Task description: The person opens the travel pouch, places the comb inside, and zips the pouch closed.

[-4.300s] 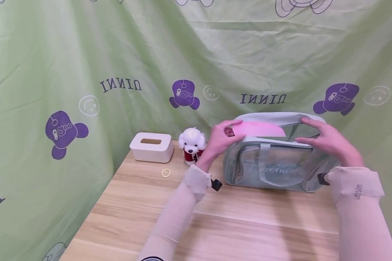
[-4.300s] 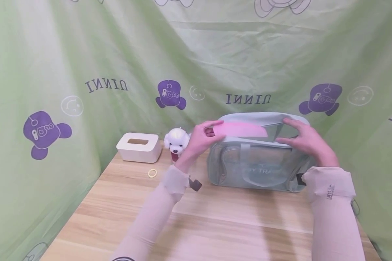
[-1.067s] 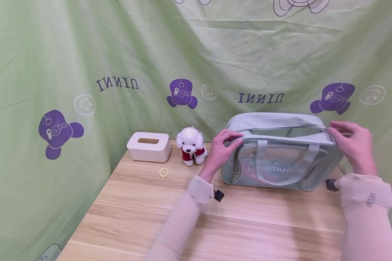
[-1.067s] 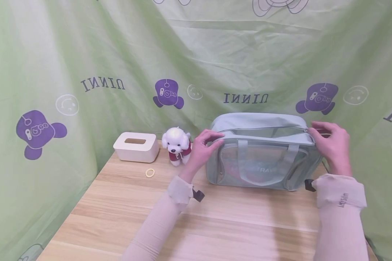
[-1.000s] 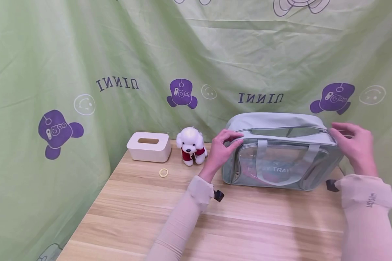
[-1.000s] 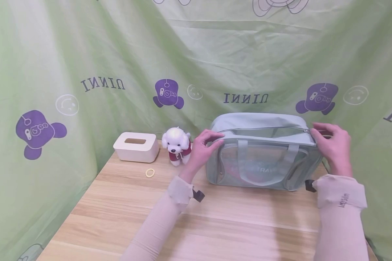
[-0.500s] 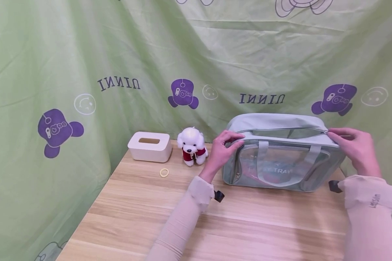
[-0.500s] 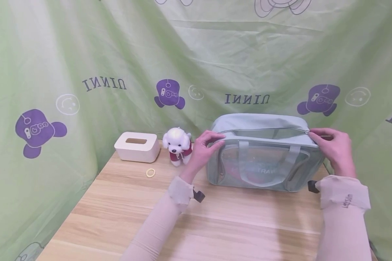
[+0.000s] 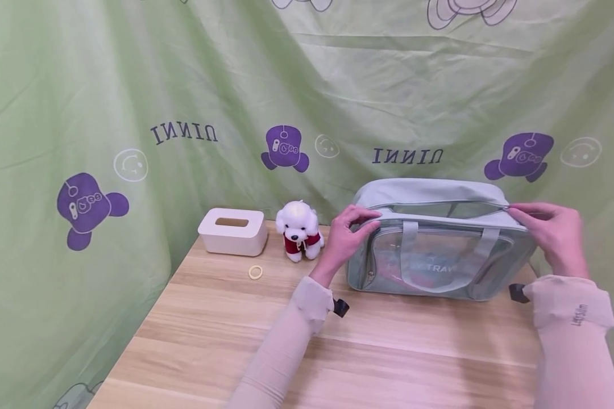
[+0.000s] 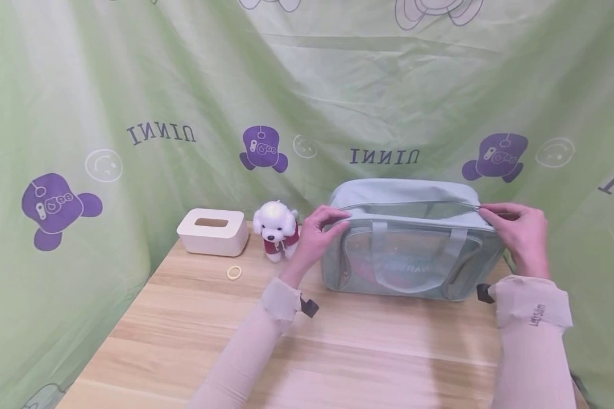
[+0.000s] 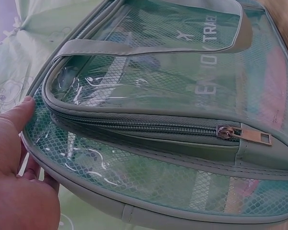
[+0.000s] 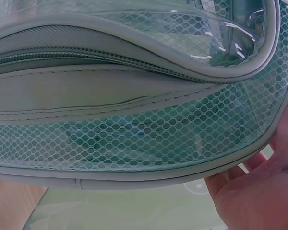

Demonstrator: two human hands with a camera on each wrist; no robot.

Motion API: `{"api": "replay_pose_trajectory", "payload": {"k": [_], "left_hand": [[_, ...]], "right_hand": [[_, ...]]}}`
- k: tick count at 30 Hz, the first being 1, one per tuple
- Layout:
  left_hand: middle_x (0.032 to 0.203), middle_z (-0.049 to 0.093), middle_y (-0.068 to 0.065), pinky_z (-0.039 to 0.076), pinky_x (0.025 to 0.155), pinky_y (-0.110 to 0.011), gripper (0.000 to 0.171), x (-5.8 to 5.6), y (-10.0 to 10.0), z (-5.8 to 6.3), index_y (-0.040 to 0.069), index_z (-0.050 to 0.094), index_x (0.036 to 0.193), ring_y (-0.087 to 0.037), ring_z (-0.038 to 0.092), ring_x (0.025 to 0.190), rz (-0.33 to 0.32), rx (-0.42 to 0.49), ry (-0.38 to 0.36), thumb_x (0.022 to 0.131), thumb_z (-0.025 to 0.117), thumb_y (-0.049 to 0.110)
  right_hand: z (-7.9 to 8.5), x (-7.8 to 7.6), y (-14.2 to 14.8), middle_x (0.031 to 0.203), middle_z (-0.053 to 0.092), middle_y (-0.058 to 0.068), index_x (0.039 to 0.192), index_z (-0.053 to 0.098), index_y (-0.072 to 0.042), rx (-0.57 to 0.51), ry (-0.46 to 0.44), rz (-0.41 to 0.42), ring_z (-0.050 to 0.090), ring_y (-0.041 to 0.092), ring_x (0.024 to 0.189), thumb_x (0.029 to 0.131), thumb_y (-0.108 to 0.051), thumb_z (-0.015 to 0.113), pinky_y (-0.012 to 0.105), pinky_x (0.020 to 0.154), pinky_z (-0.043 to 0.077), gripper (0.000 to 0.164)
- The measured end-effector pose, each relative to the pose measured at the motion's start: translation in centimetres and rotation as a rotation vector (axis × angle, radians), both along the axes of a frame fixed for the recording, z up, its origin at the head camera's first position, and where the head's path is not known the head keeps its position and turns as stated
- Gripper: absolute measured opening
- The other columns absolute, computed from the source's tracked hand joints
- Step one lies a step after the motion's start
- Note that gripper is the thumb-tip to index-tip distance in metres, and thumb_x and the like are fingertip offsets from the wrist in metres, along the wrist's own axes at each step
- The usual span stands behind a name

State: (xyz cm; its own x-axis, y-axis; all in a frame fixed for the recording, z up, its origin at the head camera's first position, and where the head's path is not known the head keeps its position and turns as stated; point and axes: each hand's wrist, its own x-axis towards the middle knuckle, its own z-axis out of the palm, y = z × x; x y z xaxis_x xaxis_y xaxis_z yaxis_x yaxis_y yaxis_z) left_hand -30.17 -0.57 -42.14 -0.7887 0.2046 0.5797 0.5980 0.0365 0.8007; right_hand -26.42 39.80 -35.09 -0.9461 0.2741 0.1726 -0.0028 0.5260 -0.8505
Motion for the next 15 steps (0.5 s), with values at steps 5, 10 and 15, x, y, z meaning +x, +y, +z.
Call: {"api": "replay_pose_trajectory", "payload": {"k": [5, 10, 15], "left_hand": [[0.111, 0.068, -0.002, 0.057, 0.098, -0.038, 0.024, -0.04, 0.01, 0.11, 0.015, 0.076, 0.119, -0.006, 0.063, 0.106, -0.002, 0.004, -0.009, 0.096, 0.075, 0.022], [0.112, 0.068, -0.002, 0.056, 0.099, -0.034, 0.024, -0.03, 0.03, 0.07, 0.014, 0.076, 0.119, -0.007, 0.063, 0.106, 0.002, -0.001, -0.008, 0.096, 0.075, 0.022], [0.111, 0.068, -0.005, 0.056, 0.099, -0.039, 0.023, 0.11, 0.07, 0.06, 0.013, 0.077, 0.118, -0.009, 0.063, 0.105, -0.002, 0.007, -0.010, 0.096, 0.076, 0.020]], "right_hand": [[0.24, -0.09, 0.14, 0.081, 0.065, -0.041, 0.118, 0.076, -0.033, 0.010, -0.004, 0.023, 0.053, -0.010, 0.090, 0.092, -0.036, 0.080, 0.010, 0.068, 0.044, 0.027], [0.15, -0.07, 0.36, 0.083, 0.063, -0.042, 0.118, 0.077, -0.034, 0.035, -0.015, 0.034, 0.051, -0.007, 0.091, 0.092, -0.038, 0.080, 0.012, 0.068, 0.043, 0.026], [-0.04, 0.01, 0.50, 0.084, 0.060, -0.045, 0.123, 0.073, -0.036, 0.059, -0.049, 0.035, 0.050, -0.009, 0.091, 0.095, -0.043, 0.075, 0.011, 0.071, 0.042, 0.029]]}}
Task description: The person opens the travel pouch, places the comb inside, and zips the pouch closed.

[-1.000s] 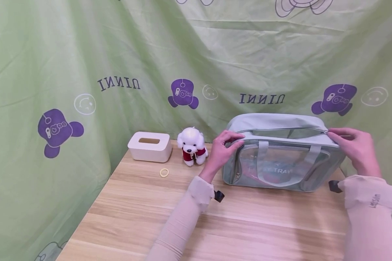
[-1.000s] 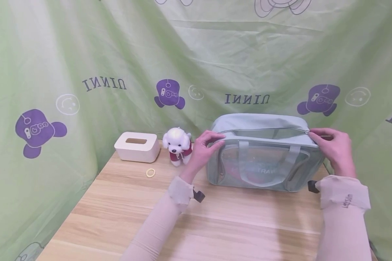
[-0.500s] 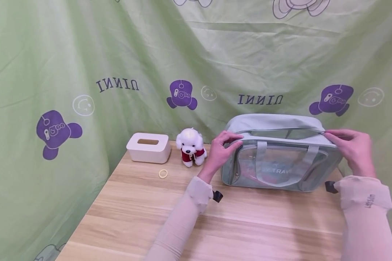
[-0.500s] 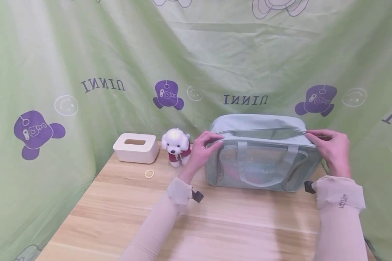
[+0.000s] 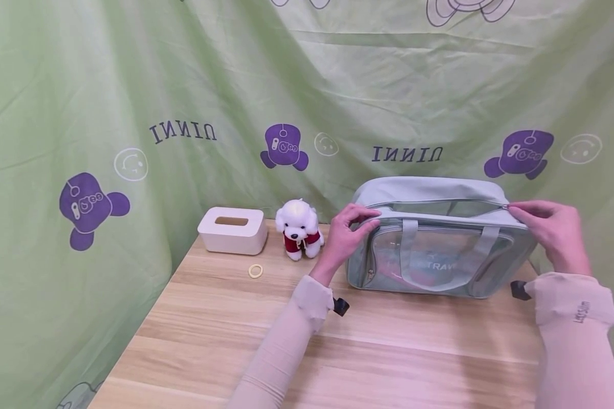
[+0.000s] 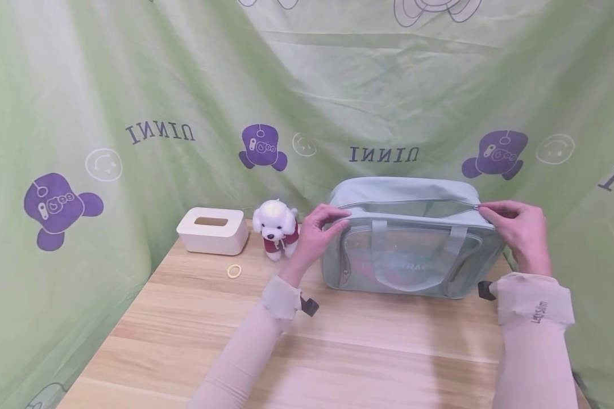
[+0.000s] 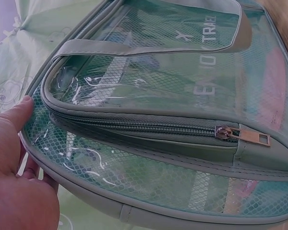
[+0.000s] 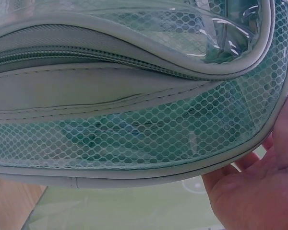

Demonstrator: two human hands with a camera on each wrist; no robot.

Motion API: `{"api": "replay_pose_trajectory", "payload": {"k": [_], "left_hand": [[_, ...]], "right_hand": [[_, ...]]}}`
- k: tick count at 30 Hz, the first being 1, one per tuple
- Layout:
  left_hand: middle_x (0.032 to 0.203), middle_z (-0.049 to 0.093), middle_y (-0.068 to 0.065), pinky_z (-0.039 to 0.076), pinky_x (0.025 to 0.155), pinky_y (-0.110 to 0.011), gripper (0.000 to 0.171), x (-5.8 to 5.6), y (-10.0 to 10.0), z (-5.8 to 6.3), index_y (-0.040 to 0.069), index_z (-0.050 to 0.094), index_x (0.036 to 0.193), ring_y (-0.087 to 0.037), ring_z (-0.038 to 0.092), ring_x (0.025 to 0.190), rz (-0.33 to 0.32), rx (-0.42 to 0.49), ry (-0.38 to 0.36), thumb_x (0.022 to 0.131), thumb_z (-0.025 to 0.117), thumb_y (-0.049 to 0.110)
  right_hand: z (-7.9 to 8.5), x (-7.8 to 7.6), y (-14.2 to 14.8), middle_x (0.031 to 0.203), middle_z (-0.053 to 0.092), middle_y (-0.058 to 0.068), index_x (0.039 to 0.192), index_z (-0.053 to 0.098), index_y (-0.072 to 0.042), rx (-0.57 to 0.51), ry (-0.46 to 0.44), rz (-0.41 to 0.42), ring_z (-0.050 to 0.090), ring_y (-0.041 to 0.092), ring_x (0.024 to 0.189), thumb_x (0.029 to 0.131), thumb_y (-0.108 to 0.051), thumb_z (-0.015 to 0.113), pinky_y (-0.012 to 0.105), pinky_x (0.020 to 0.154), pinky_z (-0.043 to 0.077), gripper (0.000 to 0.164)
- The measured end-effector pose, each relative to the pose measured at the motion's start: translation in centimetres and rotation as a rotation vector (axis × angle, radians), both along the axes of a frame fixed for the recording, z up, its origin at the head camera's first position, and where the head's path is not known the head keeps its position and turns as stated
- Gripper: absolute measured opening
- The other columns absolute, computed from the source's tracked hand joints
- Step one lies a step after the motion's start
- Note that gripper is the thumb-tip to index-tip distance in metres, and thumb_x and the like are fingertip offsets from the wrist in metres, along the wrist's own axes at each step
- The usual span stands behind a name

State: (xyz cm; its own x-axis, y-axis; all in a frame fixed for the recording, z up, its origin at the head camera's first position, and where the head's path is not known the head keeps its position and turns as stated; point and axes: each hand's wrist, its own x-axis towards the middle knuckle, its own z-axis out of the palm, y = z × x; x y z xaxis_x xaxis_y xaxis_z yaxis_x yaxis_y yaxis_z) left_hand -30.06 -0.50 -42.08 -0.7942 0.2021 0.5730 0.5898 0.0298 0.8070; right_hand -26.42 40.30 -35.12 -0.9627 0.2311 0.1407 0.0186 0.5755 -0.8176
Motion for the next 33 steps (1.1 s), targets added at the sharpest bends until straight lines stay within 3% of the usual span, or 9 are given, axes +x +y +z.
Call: {"api": "replay_pose_trajectory", "payload": {"k": [5, 9, 13, 22, 29, 33], "left_hand": [[0.111, 0.069, -0.006, 0.056, 0.098, -0.039, 0.023, -0.03, 0.02, 0.00, 0.012, 0.077, 0.118, -0.010, 0.063, 0.105, -0.002, 0.009, 0.004, 0.096, 0.076, 0.018], [0.112, 0.069, -0.004, 0.057, 0.097, -0.034, 0.024, 0.00, -0.02, -0.05, 0.013, 0.077, 0.118, -0.008, 0.063, 0.105, 0.001, 0.001, 0.008, 0.096, 0.076, 0.019], [0.112, 0.068, -0.003, 0.056, 0.096, -0.029, 0.024, 0.00, -0.07, -0.14, 0.013, 0.076, 0.119, -0.008, 0.063, 0.105, 0.000, -0.004, 0.010, 0.096, 0.075, 0.021], [0.111, 0.068, -0.002, 0.056, 0.096, -0.030, 0.024, -0.06, -0.02, -0.29, 0.014, 0.077, 0.119, -0.006, 0.063, 0.105, 0.002, -0.004, 0.006, 0.096, 0.075, 0.021], [0.112, 0.069, -0.001, 0.056, 0.096, -0.028, 0.024, 0.00, 0.04, -0.26, 0.014, 0.077, 0.118, -0.003, 0.062, 0.106, 0.009, 0.000, 0.004, 0.095, 0.076, 0.019], [0.113, 0.068, -0.002, 0.055, 0.097, -0.026, 0.024, -0.04, 0.03, -0.29, 0.014, 0.077, 0.119, -0.004, 0.062, 0.107, 0.008, -0.006, 0.003, 0.096, 0.076, 0.021]], "right_hand": [[-0.09, 0.22, 0.08, 0.084, 0.057, -0.045, 0.117, 0.071, -0.043, -0.007, -0.028, -0.003, 0.049, -0.011, 0.090, 0.096, -0.047, 0.071, 0.011, 0.072, 0.041, 0.021], [-0.08, 0.50, 0.10, 0.082, 0.064, -0.041, 0.108, 0.076, -0.043, -0.060, -0.006, 0.005, 0.052, -0.009, 0.087, 0.093, -0.039, 0.078, 0.011, 0.067, 0.044, 0.016], [0.12, 0.70, 0.08, 0.081, 0.068, -0.038, 0.109, 0.078, -0.041, -0.081, -0.010, 0.005, 0.053, -0.007, 0.085, 0.089, -0.037, 0.083, 0.016, 0.062, 0.042, 0.021], [0.30, 0.57, 0.30, 0.081, 0.059, -0.041, 0.102, 0.075, -0.043, 0.073, -0.024, 0.007, 0.049, -0.003, 0.087, 0.093, -0.047, 0.076, 0.020, 0.066, 0.043, 0.010], [0.27, 0.30, 0.33, 0.081, 0.051, -0.043, 0.121, 0.066, -0.009, 0.178, -0.008, 0.029, 0.050, -0.011, 0.079, 0.102, -0.048, 0.061, 0.016, 0.065, 0.045, 0.044], [0.28, 0.21, 0.19, 0.083, 0.051, -0.040, 0.128, 0.059, 0.001, 0.194, 0.000, 0.038, 0.049, -0.008, 0.080, 0.105, -0.046, 0.056, 0.016, 0.065, 0.044, 0.053]]}}
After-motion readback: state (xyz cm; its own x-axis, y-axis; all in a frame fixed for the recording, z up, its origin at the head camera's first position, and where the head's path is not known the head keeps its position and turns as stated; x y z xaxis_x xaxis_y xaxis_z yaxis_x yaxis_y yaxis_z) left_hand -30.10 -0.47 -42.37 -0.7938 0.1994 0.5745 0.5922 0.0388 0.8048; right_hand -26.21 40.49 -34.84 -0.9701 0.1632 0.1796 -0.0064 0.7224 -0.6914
